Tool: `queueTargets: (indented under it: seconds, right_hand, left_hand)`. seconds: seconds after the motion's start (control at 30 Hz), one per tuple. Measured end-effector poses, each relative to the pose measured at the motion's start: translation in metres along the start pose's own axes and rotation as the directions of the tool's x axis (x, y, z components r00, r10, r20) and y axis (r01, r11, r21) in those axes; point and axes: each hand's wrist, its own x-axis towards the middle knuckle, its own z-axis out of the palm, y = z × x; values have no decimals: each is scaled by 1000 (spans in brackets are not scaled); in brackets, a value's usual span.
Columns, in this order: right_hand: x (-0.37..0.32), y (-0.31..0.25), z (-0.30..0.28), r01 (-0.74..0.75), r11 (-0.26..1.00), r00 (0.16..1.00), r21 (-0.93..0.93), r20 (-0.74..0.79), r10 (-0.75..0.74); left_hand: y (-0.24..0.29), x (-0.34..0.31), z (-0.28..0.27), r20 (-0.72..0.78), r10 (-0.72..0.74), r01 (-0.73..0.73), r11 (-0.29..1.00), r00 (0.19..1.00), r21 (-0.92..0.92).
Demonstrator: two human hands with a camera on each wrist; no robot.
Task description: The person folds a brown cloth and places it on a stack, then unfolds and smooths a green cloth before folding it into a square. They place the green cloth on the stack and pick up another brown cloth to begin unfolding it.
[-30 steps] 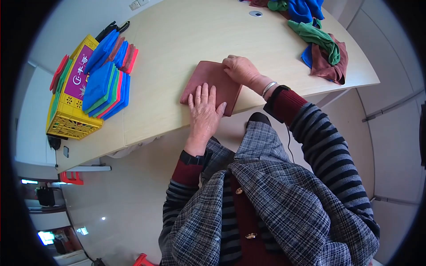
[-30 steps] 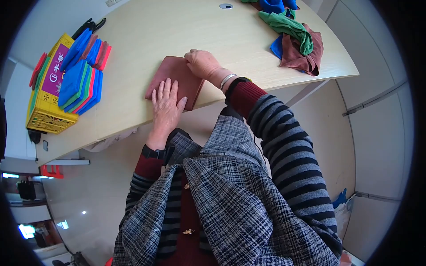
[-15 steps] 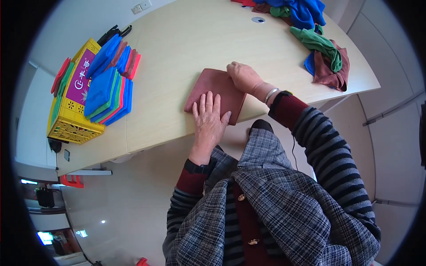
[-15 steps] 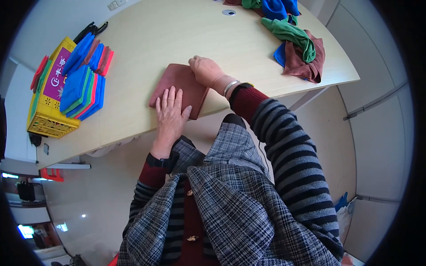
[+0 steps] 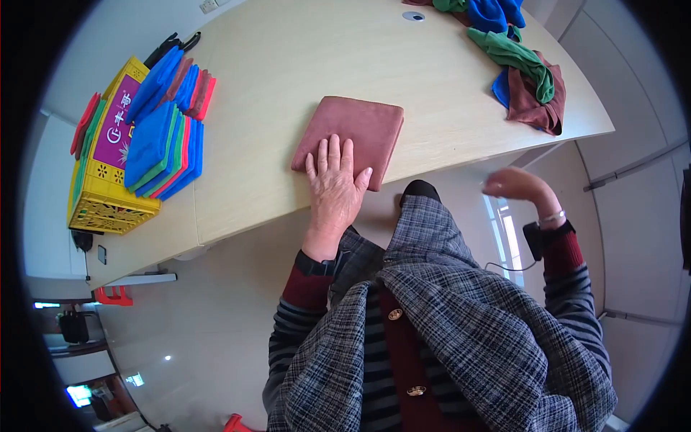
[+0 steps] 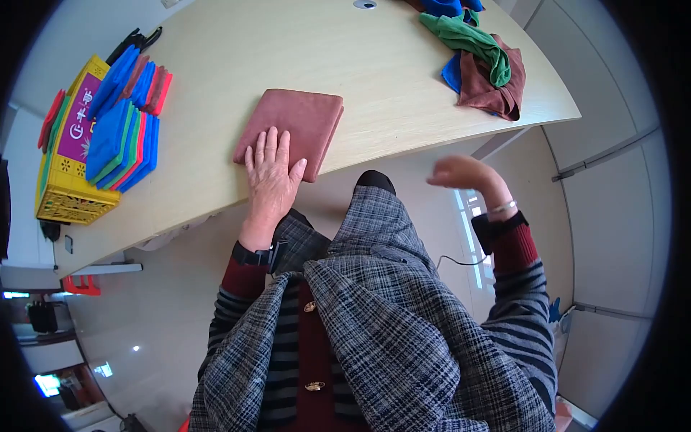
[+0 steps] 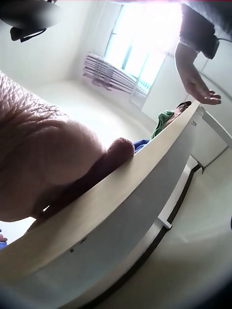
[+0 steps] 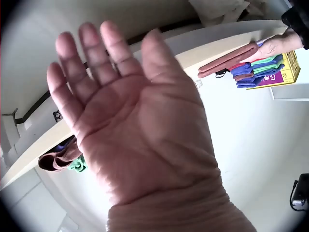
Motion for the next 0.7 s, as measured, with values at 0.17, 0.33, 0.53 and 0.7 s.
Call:
queueTargets:
  seconds: [0.17, 0.33, 0.53, 0.7]
  right_hand:
    - [-15, -46, -3, -77, 981, 953, -175, -303, 21]
    - [51, -130, 15, 599, 801, 730, 18, -424, -536]
    - [151, -215, 78, 713, 554, 576, -429, -93, -812]
    - [188, -218, 91, 610, 520, 692, -597, 82, -717]
  left_hand:
    - [1, -1, 1, -11, -5, 5, 1000, 1000, -9]
    - [9, -9, -9, -17, 44, -45, 997, 999, -54]
    - [21, -33, -10, 87, 92, -84, 992, 992, -94]
    - [24, -33, -12, 100, 100, -85, 986, 990, -143]
